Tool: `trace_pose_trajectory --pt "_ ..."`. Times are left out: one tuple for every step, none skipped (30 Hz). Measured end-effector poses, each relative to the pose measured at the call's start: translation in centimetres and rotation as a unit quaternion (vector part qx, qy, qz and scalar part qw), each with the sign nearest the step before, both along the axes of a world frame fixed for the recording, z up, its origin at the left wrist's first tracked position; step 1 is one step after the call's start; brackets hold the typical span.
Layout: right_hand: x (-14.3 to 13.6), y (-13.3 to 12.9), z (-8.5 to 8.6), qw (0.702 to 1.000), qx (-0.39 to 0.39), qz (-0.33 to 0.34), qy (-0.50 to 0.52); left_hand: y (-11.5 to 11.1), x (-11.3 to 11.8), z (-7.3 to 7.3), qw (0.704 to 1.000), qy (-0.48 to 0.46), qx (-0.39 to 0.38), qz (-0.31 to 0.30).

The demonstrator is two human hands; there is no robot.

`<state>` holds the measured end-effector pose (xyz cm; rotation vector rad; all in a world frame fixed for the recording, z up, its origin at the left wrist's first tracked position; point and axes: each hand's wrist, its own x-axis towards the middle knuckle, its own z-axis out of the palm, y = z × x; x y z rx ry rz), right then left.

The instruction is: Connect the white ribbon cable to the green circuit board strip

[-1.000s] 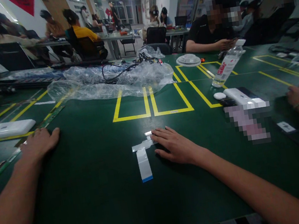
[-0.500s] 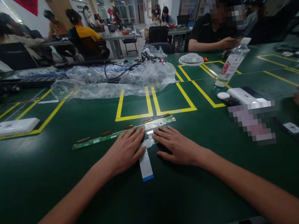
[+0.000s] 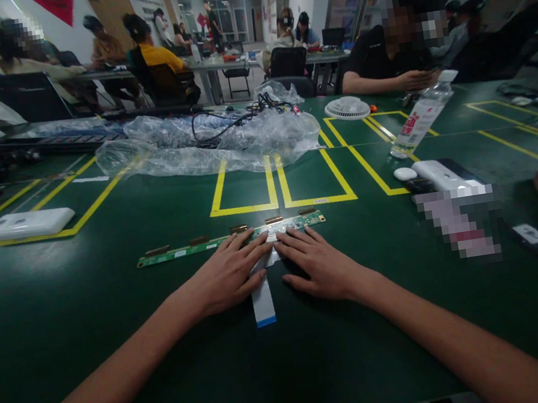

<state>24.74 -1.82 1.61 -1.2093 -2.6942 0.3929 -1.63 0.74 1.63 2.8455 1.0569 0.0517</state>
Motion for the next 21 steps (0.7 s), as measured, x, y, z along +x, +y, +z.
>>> trace_pose_trajectory --pt "0.0 0.0 0.0 1.000 -0.001 -0.001 0.002 0.0 0.0 0.0 1.000 -0.002 0.001 0.000" --pt "0.0 0.0 -0.1 1.000 -0.002 0.000 0.005 0.0 0.0 -0.1 1.000 -0.002 0.002 -0.001" --pt "0.0 0.0 -0.1 1.000 -0.004 0.001 0.008 -0.1 0.0 -0.1 1.000 -0.003 0.002 -0.001" --pt "0.0 0.0 -0.1 1.000 -0.006 0.002 0.011 -0.1 0.1 -0.2 1.000 -0.003 0.004 0.000" --pt "0.0 -0.1 0.0 1.000 -0.007 0.001 0.015 -0.1 0.2 -0.2 1.000 -0.002 0.006 0.001" --pt "0.0 -0.1 0.0 1.000 -0.008 -0.001 0.018 -0.1 0.3 -0.3 1.000 -0.001 0.009 0.005" --pt "0.0 -0.1 0.1 1.000 -0.008 -0.005 0.022 -0.1 0.5 -0.4 1.000 0.001 0.012 0.011" --pt "0.0 -0.1 0.2 1.000 -0.008 -0.011 0.026 0.1 0.5 -0.4 1.000 0.003 0.015 0.019" --pt "0.1 -0.1 0.3 0.999 -0.007 -0.016 0.032 0.5 0.4 -0.4 0.999 0.008 0.018 0.031" --pt "0.1 -0.1 0.5 0.999 -0.006 -0.020 0.037 1.0 0.1 -0.4 0.999 0.015 0.019 0.047" --pt "0.2 0.0 0.6 0.999 -0.006 -0.023 0.043 1.7 -0.5 -0.3 0.997 0.026 0.015 0.073" --pt "0.4 0.0 0.7 0.999 -0.006 -0.025 0.047 2.5 -1.4 -0.1 0.993 0.040 0.007 0.112" --pt "0.5 0.0 0.8 0.998 -0.007 -0.027 0.051 3.4 -2.7 0.1 0.986 0.055 -0.002 0.157" --pt "0.6 0.0 0.9 0.998 -0.009 -0.027 0.055 4.4 -4.2 0.4 0.976 0.068 -0.011 0.208" --pt "0.8 0.0 1.0 0.998 -0.011 -0.027 0.058 5.3 -5.9 0.8 0.962 0.079 -0.019 0.260" --pt "0.9 0.0 1.1 0.998 -0.014 -0.026 0.060 6.1 -7.8 1.2 0.947 0.086 -0.024 0.309" --pt "1.0 0.0 1.2 0.998 -0.015 -0.025 0.062 6.7 -9.6 1.6 0.930 0.092 -0.026 0.354" --pt "1.0 0.0 1.2 0.998 -0.016 -0.025 0.063 7.1 -11.4 2.0 0.915 0.099 -0.029 0.391" --pt "1.0 -0.1 1.3 0.998 -0.016 -0.024 0.063 7.3 -13.1 2.4 0.901 0.105 -0.030 0.421" --pt "1.0 -0.1 1.3 0.998 -0.016 -0.023 0.062 7.4 -14.7 2.8 0.888 0.110 -0.029 0.446" --pt "1.0 -0.1 1.4 0.998 -0.016 -0.022 0.061 7.5 -16.2 3.1 0.877 0.114 -0.028 0.467"
